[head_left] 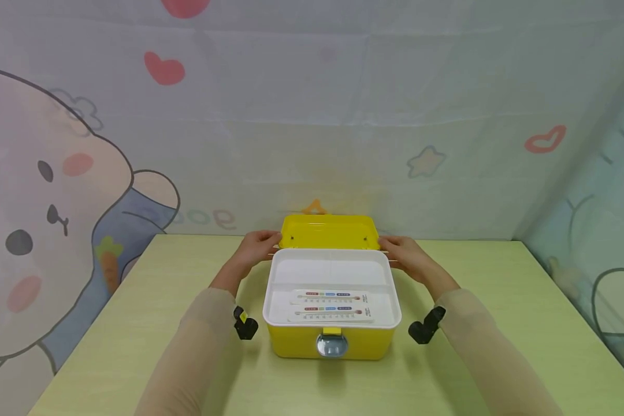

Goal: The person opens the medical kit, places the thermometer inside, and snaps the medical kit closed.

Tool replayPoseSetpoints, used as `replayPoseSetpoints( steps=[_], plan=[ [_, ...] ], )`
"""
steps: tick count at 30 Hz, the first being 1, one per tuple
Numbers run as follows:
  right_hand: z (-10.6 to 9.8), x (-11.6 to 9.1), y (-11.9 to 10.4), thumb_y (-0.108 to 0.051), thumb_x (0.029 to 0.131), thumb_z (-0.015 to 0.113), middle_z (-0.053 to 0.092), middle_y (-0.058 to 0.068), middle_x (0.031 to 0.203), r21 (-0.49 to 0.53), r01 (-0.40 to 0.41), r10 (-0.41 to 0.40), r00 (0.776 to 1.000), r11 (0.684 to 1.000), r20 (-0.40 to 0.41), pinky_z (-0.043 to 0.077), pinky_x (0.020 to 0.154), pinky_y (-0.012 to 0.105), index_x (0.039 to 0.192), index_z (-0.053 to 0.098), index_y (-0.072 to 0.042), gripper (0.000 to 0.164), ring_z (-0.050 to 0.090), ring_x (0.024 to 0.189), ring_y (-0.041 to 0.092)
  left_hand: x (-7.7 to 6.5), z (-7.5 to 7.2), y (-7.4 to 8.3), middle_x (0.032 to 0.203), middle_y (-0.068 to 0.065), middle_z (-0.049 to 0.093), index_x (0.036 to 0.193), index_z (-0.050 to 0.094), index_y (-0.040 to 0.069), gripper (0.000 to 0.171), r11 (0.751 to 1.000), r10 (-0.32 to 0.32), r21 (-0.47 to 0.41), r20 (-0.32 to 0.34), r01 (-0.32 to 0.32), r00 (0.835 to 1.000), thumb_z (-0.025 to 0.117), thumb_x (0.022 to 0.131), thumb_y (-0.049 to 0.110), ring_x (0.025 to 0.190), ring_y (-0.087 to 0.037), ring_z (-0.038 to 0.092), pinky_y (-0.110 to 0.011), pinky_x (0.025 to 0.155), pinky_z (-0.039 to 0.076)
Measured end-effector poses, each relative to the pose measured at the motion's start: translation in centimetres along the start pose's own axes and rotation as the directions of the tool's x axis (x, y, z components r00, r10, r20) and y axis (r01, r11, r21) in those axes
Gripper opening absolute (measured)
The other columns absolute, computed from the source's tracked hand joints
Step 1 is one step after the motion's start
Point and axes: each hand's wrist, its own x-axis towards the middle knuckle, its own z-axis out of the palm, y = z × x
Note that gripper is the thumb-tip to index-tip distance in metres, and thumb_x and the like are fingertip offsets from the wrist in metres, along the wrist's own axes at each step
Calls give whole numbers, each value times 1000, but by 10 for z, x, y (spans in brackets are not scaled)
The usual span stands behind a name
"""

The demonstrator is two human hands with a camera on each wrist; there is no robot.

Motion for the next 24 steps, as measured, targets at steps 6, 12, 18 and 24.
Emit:
replayPoseSetpoints(
  steps=[6,12,18,24],
  plan=[
    [3,2,-2,-27,99,41,40,22,139,6,-23,23,1000,1000,-8,43,100,39,143,28,0,53,47,120,33,-1,0,-1,131,-18,50,135,44,2,46,1000,-2,17,-13,2,1000,49,96,26,109,-31,57,-39,92,49],
    [4,4,-4,-24,99,41,39,21,139,17,-23,23,1000,1000,-9,41,101,40,143,27,0,52,45,122,33,-2,0,2,131,-18,49,134,44,1,45,1000,1,1,-24,-1,1000,49,95,23,110,-32,56,-39,93,48],
    [3,2,-5,-21,99,42,38,20,141,39,-12,12,1000,999,-14,40,102,42,144,27,-1,52,44,123,34,-2,1,4,130,-19,50,134,44,-1,45,1000,16,3,-25,-16,1000,49,95,20,109,-32,56,-38,92,49],
    [3,3,-4,-20,98,43,38,21,139,24,12,-11,999,1000,-43,41,101,42,144,24,-1,54,46,121,34,-1,1,6,125,-20,53,134,44,-1,45,999,46,-3,-35,-46,998,51,94,18,106,-31,58,-37,90,51]
  ],
)
